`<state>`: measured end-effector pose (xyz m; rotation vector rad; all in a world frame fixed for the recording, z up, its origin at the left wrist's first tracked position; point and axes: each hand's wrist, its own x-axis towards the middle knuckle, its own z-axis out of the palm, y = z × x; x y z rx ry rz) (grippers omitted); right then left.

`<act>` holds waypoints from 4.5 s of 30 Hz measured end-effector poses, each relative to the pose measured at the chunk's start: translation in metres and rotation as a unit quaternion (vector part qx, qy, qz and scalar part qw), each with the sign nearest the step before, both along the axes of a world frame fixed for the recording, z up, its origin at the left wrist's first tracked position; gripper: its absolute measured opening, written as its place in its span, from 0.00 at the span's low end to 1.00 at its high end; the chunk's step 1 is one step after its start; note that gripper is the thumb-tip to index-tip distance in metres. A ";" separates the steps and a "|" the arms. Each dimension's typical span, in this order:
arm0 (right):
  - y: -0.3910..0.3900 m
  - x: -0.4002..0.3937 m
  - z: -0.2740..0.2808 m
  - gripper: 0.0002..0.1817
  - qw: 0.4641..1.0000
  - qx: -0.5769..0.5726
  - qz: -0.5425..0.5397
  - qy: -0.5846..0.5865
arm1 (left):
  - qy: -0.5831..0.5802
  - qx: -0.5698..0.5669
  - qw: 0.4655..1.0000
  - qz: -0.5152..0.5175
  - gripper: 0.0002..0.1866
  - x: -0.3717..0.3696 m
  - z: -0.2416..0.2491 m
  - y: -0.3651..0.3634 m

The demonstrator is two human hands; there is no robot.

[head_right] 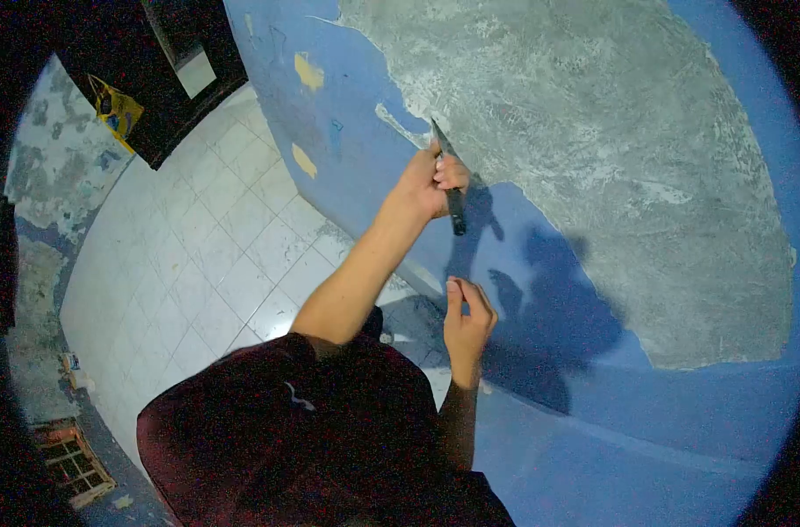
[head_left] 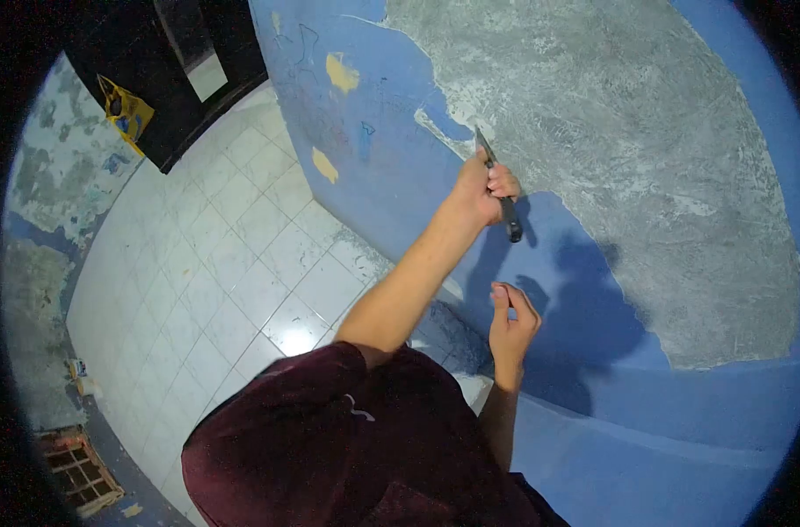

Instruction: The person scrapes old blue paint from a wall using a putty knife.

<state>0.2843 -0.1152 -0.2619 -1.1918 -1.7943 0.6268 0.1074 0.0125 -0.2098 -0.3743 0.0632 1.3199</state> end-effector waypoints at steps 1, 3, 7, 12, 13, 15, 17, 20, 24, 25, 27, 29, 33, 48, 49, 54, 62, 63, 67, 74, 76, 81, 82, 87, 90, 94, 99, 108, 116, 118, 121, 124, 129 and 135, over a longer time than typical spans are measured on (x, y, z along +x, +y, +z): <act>0.002 -0.001 0.000 0.07 1.000 0.005 0.002 0.004 | -0.029 -0.003 0.999 0.014 0.31 -0.001 0.004 0.002; 0.005 0.001 -0.001 0.07 0.998 0.018 0.057 -0.019 | -0.043 0.002 0.999 0.017 0.31 0.002 0.010 0.002; 0.005 0.004 -0.011 0.09 0.998 0.011 0.061 -0.025 | -0.080 0.004 0.996 0.049 0.29 -0.002 0.010 0.003; 0.005 0.010 -0.015 0.08 0.994 -0.023 0.088 -0.064 | -0.084 -0.002 0.996 0.014 0.31 -0.004 0.022 -0.003; 0.003 0.013 -0.017 0.08 0.993 -0.027 0.092 -0.068 | -0.090 -0.001 0.996 0.026 0.30 -0.008 0.019 -0.004; 0.006 0.011 -0.021 0.08 0.992 -0.032 0.102 -0.069 | -0.091 0.004 0.995 0.045 0.30 -0.012 0.016 -0.006; 0.006 0.011 -0.027 0.09 0.990 -0.042 0.108 -0.079 | -0.047 0.071 0.996 -0.006 0.26 -0.008 0.016 -0.013; 0.007 0.007 -0.028 0.09 0.986 -0.055 0.120 -0.098 | -0.083 0.090 0.991 -0.048 0.26 -0.013 0.013 -0.011; 0.001 0.007 -0.027 0.11 0.982 -0.060 0.147 -0.101 | -0.053 0.059 0.997 0.000 0.26 -0.005 0.016 -0.015; 0.002 0.007 -0.026 0.11 0.982 -0.058 0.149 -0.102 | -0.069 0.057 0.996 0.002 0.27 -0.008 0.012 -0.015; -0.001 0.010 -0.028 0.11 0.983 -0.077 0.133 -0.101 | -0.083 0.054 0.995 0.003 0.29 -0.009 0.006 -0.010; -0.002 0.013 -0.034 0.11 0.981 -0.090 0.130 -0.113 | -0.024 0.003 0.999 0.025 0.26 -0.004 0.005 -0.002; -0.003 0.017 -0.043 0.13 0.977 -0.118 0.114 -0.136 | 0.004 -0.010 0.999 0.039 0.28 -0.001 0.002 0.004; 0.014 0.010 -0.053 0.11 0.964 -0.131 0.161 -0.166 | -0.018 0.028 0.999 0.013 0.29 -0.011 -0.002 0.000; 0.013 0.009 -0.054 0.11 0.964 -0.133 0.163 -0.164 | -0.023 0.011 0.999 0.024 0.30 -0.008 0.002 -0.001; 0.014 0.007 -0.060 0.09 0.960 -0.144 0.176 -0.161 | -0.016 0.014 1.000 0.021 0.30 -0.002 -0.010 0.005; 0.007 0.020 -0.079 0.12 0.957 -0.185 0.152 -0.166 | -0.019 0.003 0.999 0.028 0.30 -0.001 -0.002 0.004; 0.005 0.021 -0.080 0.13 0.954 -0.202 0.145 -0.166 | -0.018 0.002 0.999 0.026 0.30 0.000 -0.002 0.000; 0.004 0.027 -0.089 0.13 0.958 -0.193 0.139 -0.160 | -0.003 0.039 0.999 -0.029 0.29 0.006 0.003 -0.004; 0.008 0.024 -0.078 0.13 0.953 -0.179 0.141 -0.198 | -0.012 0.043 0.999 0.002 0.27 0.007 0.004 -0.016; 0.011 0.023 -0.085 0.13 0.955 -0.176 0.149 -0.185 | -0.014 0.037 0.999 -0.002 0.27 0.006 0.001 -0.015; 0.008 0.015 -0.080 0.12 0.949 -0.166 0.158 -0.217 | 0.040 -0.017 0.999 0.030 0.27 0.006 -0.014 0.003; 0.009 0.015 -0.083 0.12 0.949 -0.165 0.158 -0.216 | 0.019 -0.003 1.000 0.016 0.27 0.005 -0.014 0.002; 0.010 0.015 -0.086 0.14 0.940 -0.185 0.162 -0.236 | 0.013 -0.016 1.000 -0.007 0.28 0.000 -0.012 0.004; 0.011 0.018 -0.095 0.13 0.944 -0.173 0.162 -0.229 | 0.012 -0.035 0.999 0.017 0.29 0.000 -0.007 0.006; 0.008 0.012 -0.081 0.12 0.946 -0.180 0.165 -0.214 | 0.020 -0.028 0.999 0.010 0.29 0.001 -0.007 0.005; 0.010 0.011 -0.079 0.12 0.952 -0.164 0.152 -0.210 | 0.047 -0.023 0.998 0.020 0.30 0.001 -0.009 0.006; 0.004 0.015 -0.081 0.11 0.955 -0.168 0.172 -0.173 | 0.041 -0.004 0.999 0.017 0.30 0.001 -0.023 0.007; 0.048 -0.002 -0.026 0.15 0.995 -0.087 0.047 0.026 | 0.380 0.066 0.922 0.048 0.22 0.014 -0.068 -0.051; 0.068 -0.018 -0.005 0.15 0.990 -0.093 0.046 0.090 | 0.417 0.067 0.906 0.038 0.22 0.020 -0.075 -0.065; 0.083 -0.037 0.017 0.15 0.975 -0.206 0.085 0.013 | 0.521 0.129 0.842 0.047 0.22 0.019 -0.111 -0.067; 0.089 -0.056 -0.005 0.14 0.987 -0.118 0.104 -0.030 | 0.730 0.200 0.642 0.125 0.23 0.010 -0.124 -0.075; 0.071 -0.073 -0.034 0.13 0.993 -0.053 0.098 0.035 | 0.817 0.194 0.532 0.107 0.29 -0.011 -0.155 -0.097; 0.073 -0.088 -0.036 0.17 0.979 -0.097 0.064 0.167 | 0.888 0.132 0.330 -0.291 0.46 -0.046 -0.224 -0.118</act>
